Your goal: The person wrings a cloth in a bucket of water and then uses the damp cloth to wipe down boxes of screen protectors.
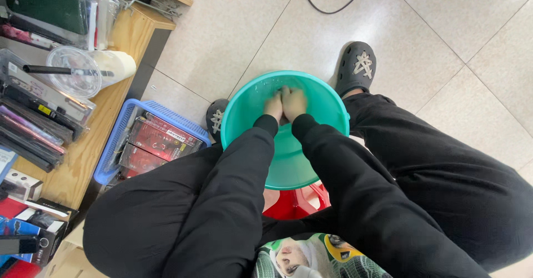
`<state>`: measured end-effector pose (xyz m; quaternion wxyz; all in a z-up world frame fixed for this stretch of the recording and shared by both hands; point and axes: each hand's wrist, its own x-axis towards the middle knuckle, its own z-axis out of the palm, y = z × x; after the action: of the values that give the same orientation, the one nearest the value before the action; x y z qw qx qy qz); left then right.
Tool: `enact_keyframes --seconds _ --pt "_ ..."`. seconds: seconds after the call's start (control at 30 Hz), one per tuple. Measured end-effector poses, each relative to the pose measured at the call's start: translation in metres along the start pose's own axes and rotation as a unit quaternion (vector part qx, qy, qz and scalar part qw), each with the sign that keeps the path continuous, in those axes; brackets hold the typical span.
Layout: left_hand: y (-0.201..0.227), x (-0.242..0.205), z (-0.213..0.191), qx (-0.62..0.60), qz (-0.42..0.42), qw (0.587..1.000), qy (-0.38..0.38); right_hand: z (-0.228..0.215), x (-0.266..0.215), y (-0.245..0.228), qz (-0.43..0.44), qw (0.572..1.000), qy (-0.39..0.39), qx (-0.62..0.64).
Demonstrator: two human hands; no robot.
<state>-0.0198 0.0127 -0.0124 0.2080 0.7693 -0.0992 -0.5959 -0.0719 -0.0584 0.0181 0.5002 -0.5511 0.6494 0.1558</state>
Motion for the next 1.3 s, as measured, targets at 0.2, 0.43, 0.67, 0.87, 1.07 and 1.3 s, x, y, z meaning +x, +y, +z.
enact_keyframes --seconds 0.2,0.43,0.67,0.87,1.07,1.3 --pt "0.011 -0.013 -0.021 -0.214 -0.057 0.974 0.055 -0.006 -0.003 -0.004 -0.030 0.999 0.009 0.039" --pt "0.012 -0.004 -0.031 -0.245 -0.083 0.965 0.052 0.008 -0.023 0.002 -0.033 0.997 -0.066 0.011" --pt "-0.026 0.016 -0.026 -0.104 -0.114 0.979 0.136 -0.035 -0.060 -0.042 -0.042 0.970 -0.060 -0.233" --pt "-0.028 0.009 -0.028 -0.109 -0.131 0.972 0.164 -0.001 0.000 0.016 0.018 0.989 -0.073 -0.125" --pt "0.033 -0.051 -0.050 -0.246 -0.064 0.962 0.101 -0.005 0.000 0.003 0.006 0.992 -0.052 0.119" --pt "0.055 -0.053 -0.044 -0.243 -0.021 0.969 0.047 -0.001 -0.026 -0.017 -0.079 0.993 -0.021 0.083"
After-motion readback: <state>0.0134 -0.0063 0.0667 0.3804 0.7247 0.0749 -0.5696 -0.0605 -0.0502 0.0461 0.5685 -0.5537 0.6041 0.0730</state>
